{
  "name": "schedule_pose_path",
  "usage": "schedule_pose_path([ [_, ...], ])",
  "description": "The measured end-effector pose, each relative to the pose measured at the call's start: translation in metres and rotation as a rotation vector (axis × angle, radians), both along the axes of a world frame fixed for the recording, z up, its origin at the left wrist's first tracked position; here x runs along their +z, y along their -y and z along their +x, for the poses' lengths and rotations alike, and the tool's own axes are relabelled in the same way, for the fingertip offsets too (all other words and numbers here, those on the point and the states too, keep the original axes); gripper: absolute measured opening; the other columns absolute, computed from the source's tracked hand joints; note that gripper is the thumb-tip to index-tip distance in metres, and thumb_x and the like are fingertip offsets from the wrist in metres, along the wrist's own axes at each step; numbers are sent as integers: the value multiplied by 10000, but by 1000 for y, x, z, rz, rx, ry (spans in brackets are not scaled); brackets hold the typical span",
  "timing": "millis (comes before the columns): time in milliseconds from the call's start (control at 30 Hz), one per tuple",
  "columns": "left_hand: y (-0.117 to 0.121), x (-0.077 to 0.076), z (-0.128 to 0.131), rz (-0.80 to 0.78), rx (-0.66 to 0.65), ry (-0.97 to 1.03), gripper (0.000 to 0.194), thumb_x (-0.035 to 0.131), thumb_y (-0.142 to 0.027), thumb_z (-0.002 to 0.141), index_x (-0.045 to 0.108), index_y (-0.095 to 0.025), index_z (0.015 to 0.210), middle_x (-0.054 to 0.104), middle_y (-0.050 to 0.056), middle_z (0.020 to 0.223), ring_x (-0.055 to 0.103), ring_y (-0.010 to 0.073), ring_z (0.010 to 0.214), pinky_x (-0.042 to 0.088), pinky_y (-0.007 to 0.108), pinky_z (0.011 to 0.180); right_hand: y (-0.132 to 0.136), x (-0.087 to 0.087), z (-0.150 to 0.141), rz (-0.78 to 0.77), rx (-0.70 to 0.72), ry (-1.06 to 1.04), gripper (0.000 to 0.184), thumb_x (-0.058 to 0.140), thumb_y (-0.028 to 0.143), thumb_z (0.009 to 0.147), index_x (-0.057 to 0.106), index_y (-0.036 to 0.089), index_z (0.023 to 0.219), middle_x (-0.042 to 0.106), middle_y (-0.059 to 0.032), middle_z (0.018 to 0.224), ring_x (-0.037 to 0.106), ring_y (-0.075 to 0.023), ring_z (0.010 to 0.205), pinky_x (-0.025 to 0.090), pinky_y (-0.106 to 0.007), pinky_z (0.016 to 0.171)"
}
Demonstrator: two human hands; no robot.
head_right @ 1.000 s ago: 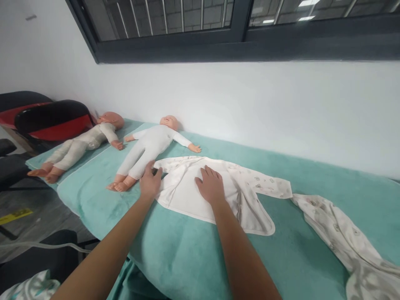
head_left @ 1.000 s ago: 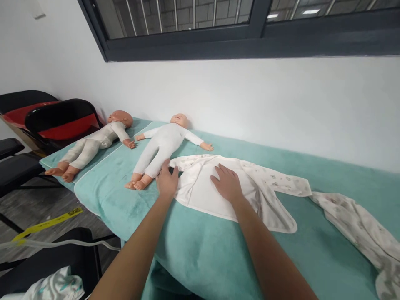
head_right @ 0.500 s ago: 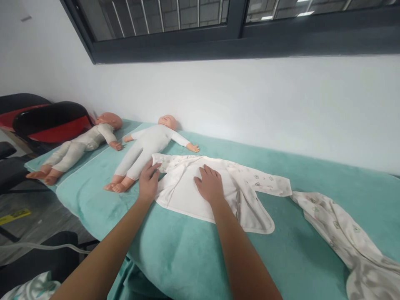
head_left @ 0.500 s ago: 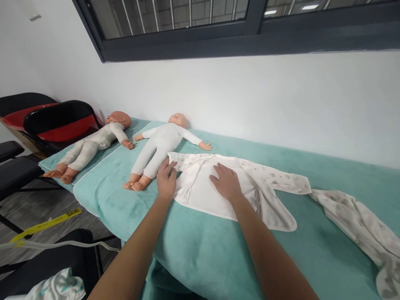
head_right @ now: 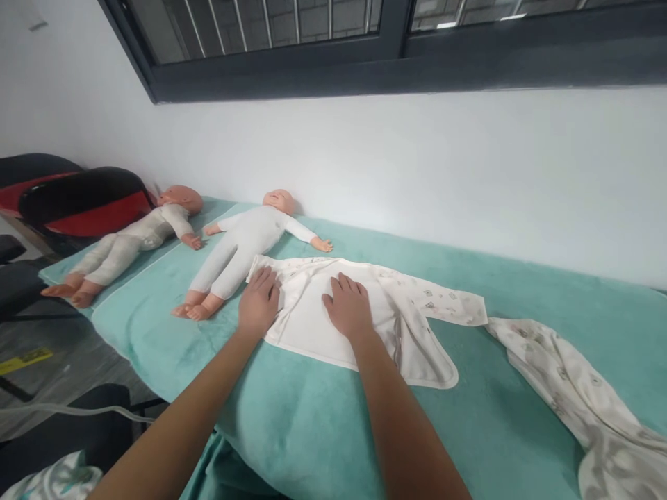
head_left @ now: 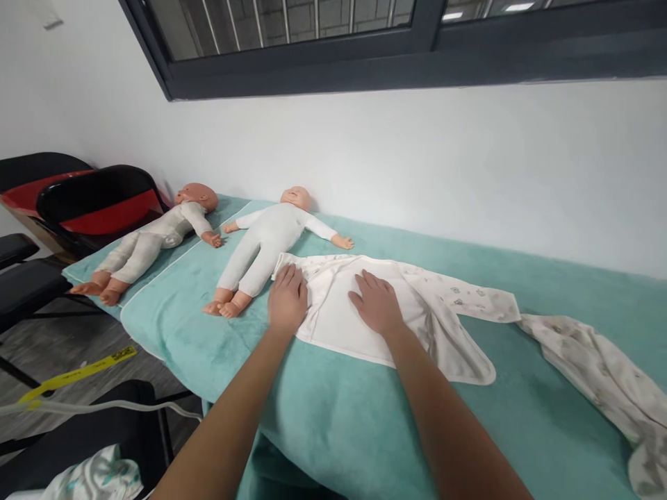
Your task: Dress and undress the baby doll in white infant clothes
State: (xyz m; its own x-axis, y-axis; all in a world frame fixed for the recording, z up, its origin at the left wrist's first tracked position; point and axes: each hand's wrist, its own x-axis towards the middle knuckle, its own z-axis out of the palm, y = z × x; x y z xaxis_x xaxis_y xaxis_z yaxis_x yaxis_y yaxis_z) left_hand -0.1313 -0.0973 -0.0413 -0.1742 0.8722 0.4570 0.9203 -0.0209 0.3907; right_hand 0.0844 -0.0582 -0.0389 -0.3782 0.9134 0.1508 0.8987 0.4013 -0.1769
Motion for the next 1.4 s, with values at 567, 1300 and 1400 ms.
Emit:
schedule_pose_path([
  [567,-1,3,3,-154,175,-81,393,390,-329,948,607,-185,1242,496,164,1456,390,315,1396,326,528,1122,21,1,23,-17,-174,100,640,249,499,1003,369,118,1504,281,-121,1596,228,-263,1483,196,-493,1177],
  [1300,1,5,-2,-69,147,142,336,390,-281,961,663,-190,1133,664,99,1268,538,263,1255,283,451,1142,3,6,28,-99,-298,137,730,253,493,998,242,-8,1530,157,-202,1614,167,-289,1499,182,-414,1192],
  [1400,0,5,-2,-58,159,154,324,403,-274,954,662,-191,1131,678,99,1236,550,261,1237,301,441,1125,1,4,16,-85,-264,148,725,270,488,1000,267,-18,1519,151,-218,1610,145,-297,1504,144,-426,1199],
])
